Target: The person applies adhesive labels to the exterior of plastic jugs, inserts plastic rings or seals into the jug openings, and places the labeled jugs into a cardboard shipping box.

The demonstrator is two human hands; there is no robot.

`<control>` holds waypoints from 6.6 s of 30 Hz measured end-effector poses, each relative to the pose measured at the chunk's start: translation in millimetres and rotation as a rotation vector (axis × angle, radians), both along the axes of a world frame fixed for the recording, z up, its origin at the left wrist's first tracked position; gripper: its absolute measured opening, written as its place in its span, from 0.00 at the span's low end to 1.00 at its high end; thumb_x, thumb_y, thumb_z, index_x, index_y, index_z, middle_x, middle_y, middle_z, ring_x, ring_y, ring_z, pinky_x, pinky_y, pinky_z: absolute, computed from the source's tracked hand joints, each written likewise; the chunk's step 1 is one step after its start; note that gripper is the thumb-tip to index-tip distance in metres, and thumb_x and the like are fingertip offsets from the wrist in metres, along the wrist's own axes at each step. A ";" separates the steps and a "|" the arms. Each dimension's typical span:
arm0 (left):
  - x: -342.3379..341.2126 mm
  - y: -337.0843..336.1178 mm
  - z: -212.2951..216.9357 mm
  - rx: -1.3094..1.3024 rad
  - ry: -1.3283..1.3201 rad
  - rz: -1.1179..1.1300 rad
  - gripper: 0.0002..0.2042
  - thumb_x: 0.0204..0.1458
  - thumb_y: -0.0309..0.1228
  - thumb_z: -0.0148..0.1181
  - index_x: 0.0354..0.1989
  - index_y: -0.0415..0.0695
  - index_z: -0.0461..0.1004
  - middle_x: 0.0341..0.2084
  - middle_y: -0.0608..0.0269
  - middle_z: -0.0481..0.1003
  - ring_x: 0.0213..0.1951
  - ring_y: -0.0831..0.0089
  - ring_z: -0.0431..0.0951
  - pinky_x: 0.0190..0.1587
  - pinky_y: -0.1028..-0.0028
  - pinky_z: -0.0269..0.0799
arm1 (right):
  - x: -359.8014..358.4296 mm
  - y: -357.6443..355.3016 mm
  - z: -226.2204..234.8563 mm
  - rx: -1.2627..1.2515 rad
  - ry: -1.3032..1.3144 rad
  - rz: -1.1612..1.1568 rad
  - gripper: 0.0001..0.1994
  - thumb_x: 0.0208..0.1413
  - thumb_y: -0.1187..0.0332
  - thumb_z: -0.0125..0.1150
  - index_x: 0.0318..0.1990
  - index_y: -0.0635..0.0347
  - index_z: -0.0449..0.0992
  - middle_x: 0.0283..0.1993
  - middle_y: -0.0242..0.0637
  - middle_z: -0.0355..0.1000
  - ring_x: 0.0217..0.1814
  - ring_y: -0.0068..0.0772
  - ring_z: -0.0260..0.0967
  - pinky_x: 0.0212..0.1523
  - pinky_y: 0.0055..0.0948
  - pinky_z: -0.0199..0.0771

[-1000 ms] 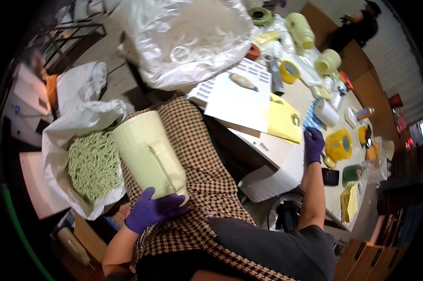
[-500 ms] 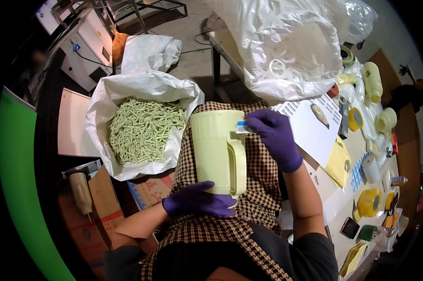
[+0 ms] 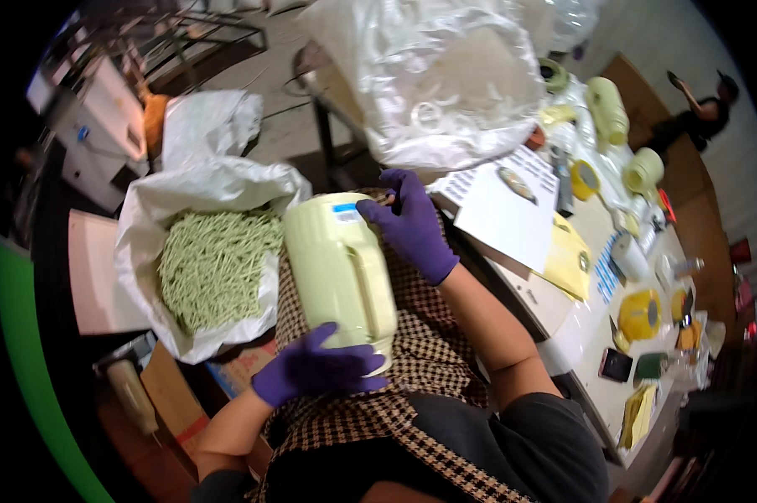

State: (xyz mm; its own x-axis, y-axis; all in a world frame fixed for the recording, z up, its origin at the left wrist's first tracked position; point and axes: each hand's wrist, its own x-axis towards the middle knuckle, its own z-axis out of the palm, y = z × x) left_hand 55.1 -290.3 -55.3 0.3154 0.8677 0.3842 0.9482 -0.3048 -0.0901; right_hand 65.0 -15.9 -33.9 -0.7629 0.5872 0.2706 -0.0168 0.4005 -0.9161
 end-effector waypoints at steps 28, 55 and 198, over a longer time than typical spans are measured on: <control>-30.0 204.6 77.1 0.128 -0.286 0.048 0.23 0.53 0.42 0.68 0.54 0.45 0.75 0.58 0.52 0.73 0.61 0.54 0.72 0.70 0.49 0.56 | 181.7 192.6 14.8 0.138 -0.222 -0.365 0.33 0.51 0.72 0.64 0.68 0.54 0.64 0.40 0.49 0.75 0.31 0.39 0.77 0.35 0.38 0.79; 142.9 412.3 10.5 -0.512 0.105 -0.153 0.35 0.51 0.65 0.57 0.58 0.51 0.77 0.47 0.57 0.77 0.53 0.63 0.77 0.66 0.59 0.55 | 350.4 194.0 -47.0 0.874 -0.694 -0.500 0.14 0.57 0.59 0.68 0.49 0.53 0.82 0.34 0.37 0.72 0.30 0.39 0.75 0.30 0.37 0.75; -87.2 244.5 30.7 -0.020 -0.384 0.015 0.29 0.55 0.52 0.64 0.56 0.42 0.73 0.58 0.50 0.73 0.61 0.52 0.70 0.65 0.55 0.64 | 218.8 253.7 -51.3 0.869 -0.905 -0.488 0.15 0.56 0.58 0.60 0.48 0.51 0.78 0.40 0.47 0.77 0.41 0.49 0.78 0.39 0.48 0.78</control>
State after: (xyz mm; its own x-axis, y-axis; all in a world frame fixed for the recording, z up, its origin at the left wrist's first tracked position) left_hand -32.1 -45.8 -24.6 0.1391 0.8798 0.4546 0.9159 -0.2888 0.2786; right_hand 283.8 237.9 -85.2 -0.6337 0.7451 0.2077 0.7646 0.6442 0.0219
